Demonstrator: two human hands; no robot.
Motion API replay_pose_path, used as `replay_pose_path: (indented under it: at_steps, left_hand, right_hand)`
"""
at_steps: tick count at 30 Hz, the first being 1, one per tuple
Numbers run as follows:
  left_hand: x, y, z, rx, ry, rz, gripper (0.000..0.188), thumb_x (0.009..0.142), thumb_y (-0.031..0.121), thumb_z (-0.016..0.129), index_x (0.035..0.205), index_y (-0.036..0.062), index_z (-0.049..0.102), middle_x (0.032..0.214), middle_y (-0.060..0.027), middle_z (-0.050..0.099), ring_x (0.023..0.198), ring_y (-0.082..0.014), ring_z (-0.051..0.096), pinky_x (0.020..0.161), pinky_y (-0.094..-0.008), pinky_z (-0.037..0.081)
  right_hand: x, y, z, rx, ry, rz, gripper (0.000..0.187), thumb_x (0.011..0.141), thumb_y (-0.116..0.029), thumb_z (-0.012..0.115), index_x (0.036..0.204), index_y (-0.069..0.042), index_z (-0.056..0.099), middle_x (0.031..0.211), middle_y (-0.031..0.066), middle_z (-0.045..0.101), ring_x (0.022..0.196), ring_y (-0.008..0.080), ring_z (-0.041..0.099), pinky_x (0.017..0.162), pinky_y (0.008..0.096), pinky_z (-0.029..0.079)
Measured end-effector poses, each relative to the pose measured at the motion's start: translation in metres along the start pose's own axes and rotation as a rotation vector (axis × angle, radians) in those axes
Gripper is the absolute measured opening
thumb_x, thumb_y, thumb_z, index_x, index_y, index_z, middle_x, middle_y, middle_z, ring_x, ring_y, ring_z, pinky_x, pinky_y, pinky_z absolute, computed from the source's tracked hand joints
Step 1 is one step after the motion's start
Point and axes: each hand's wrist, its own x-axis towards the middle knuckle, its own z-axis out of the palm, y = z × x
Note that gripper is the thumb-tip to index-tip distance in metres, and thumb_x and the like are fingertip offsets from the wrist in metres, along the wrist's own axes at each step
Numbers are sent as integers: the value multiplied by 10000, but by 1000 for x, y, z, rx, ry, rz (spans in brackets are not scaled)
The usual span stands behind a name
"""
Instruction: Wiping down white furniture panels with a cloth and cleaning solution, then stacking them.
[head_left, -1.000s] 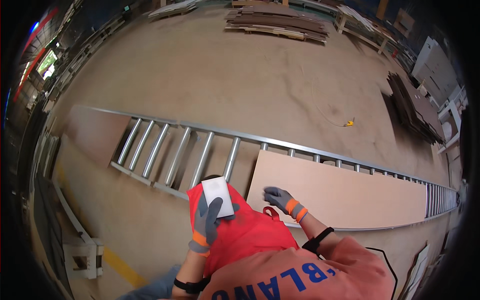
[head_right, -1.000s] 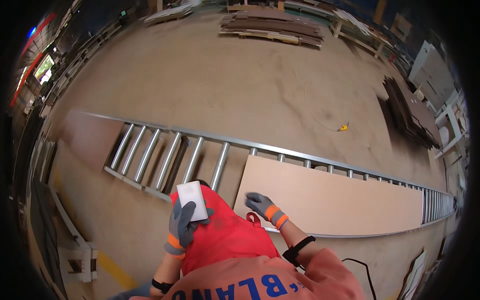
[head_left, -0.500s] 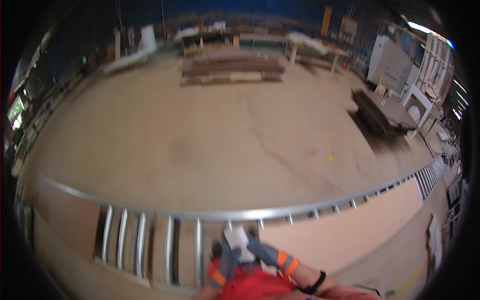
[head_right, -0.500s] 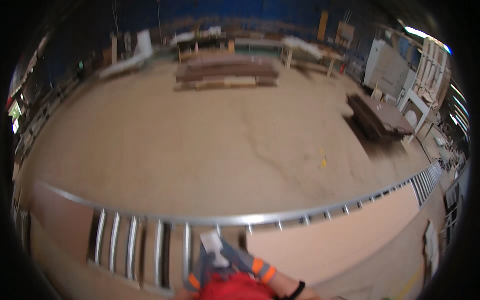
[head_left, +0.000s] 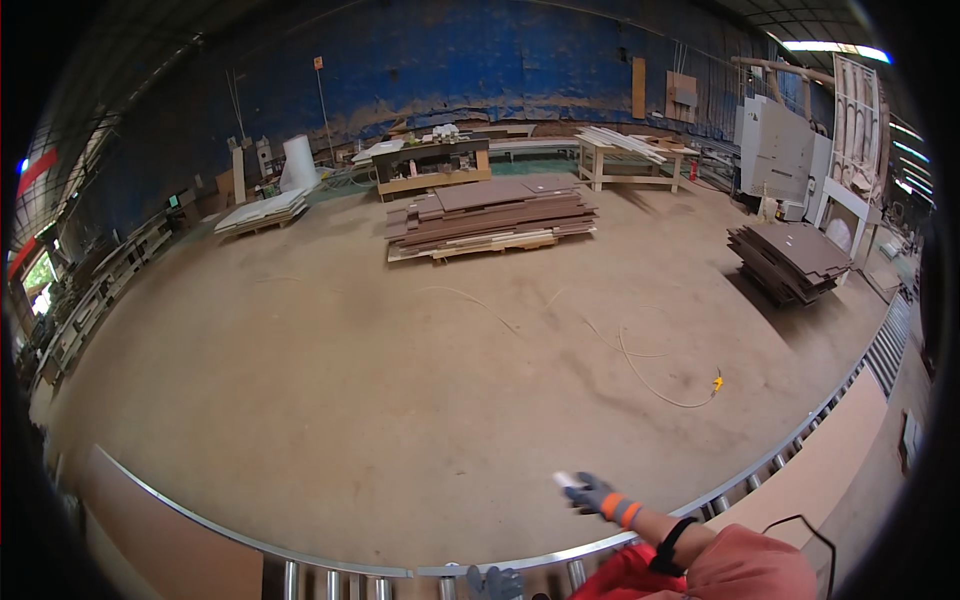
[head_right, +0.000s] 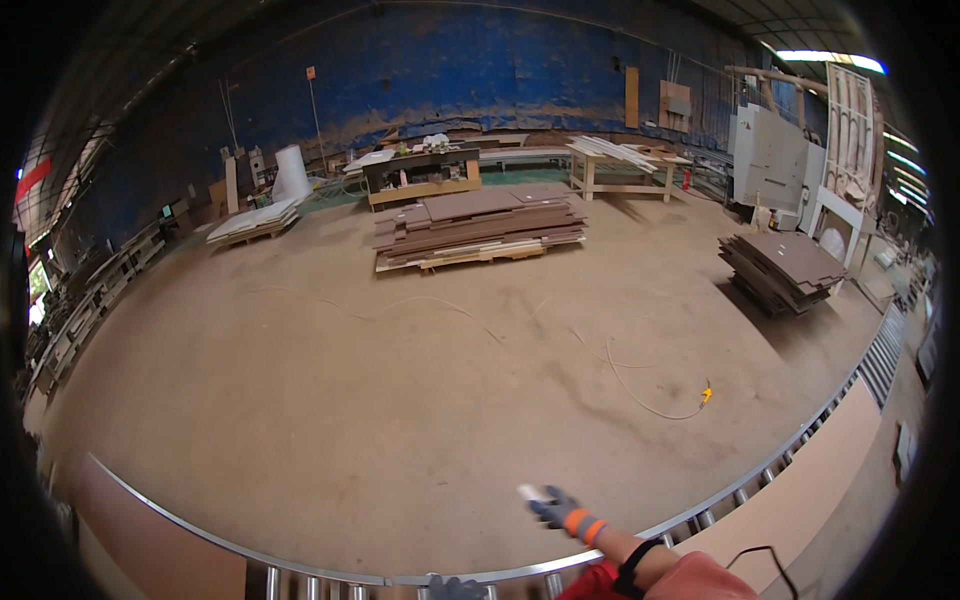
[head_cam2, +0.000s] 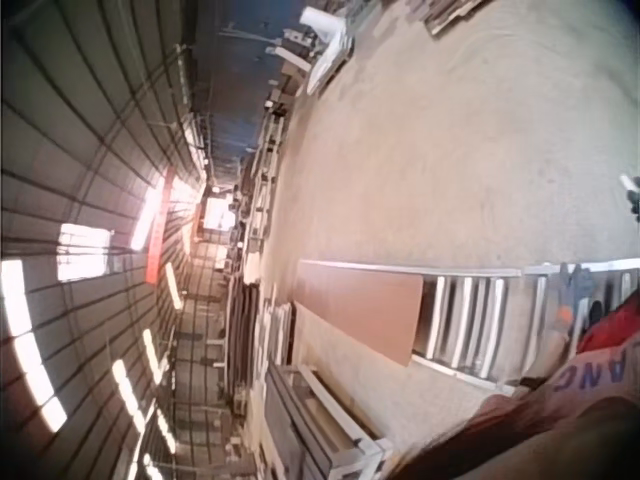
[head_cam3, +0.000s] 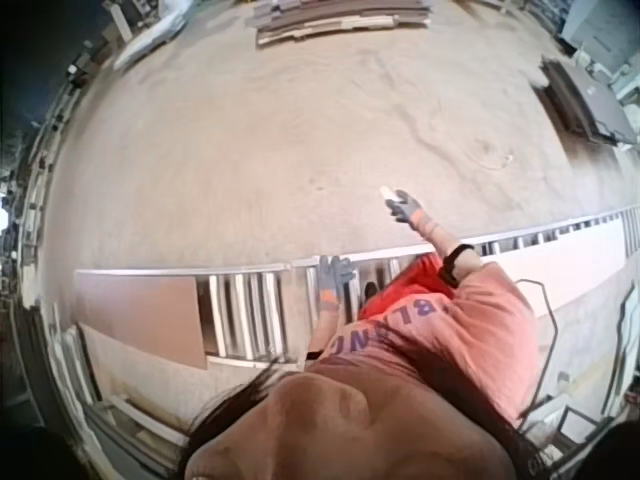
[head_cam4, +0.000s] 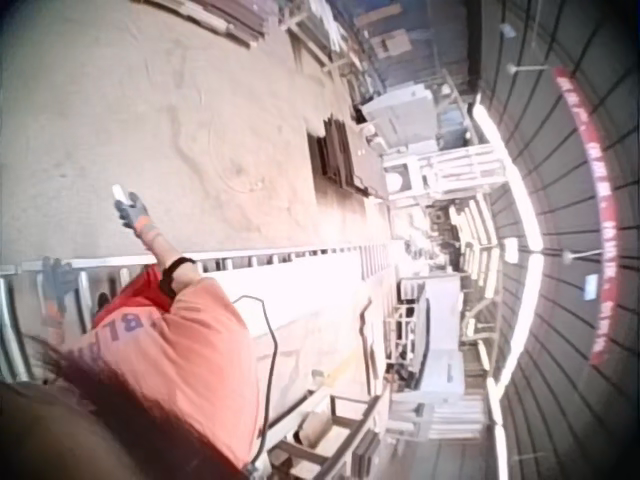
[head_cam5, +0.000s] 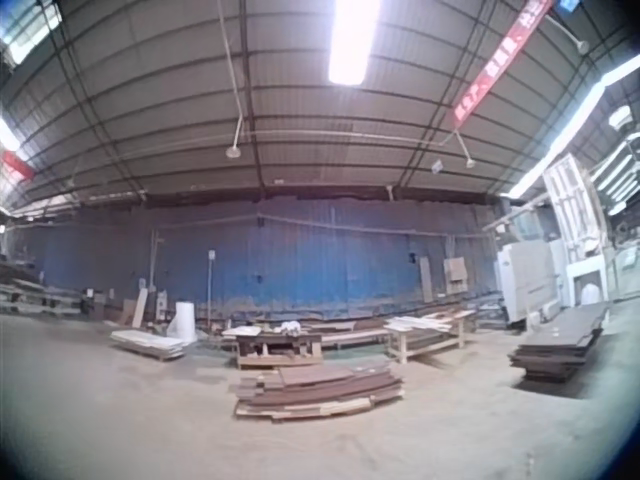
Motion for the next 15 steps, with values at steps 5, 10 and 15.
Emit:
replay_pose_path:
  at_steps: [5, 10, 15]
  left_hand:
    - [33, 44, -1, -80, -51, -90, 438, 974, 505, 402, 1139, 115, 517, 1034, -183, 645, 839, -349, 652, 656, -422, 572]
    - [92, 90, -57, -262, 47, 8, 418, 979, 487, 404, 1138, 118, 519, 1033, -176, 648, 837, -344, 650, 656, -421, 569]
    - [161, 105, -125, -597, 0, 269, 399, 983, 469, 406, 1137, 120, 521, 1033, -169, 650, 834, -340, 648, 655, -421, 566]
  right_hand:
    - [24, 131, -192, -720, 657, 346, 775, 710, -620, 637, 1220, -39, 583, 1112, 221, 648, 1048, 402, 608, 938, 442, 458]
    - [29, 121, -215, -801, 787, 708, 680, 775, -614, 594, 1151, -50, 644, 1231, 256, 581, 1217, 361, 521, 1013, 458, 389]
    - [250, 2, -112, -1117, 428, 413, 679, 792, -614, 584, 1149, -39, 643, 1216, 260, 590, 1224, 362, 516, 1011, 462, 390]
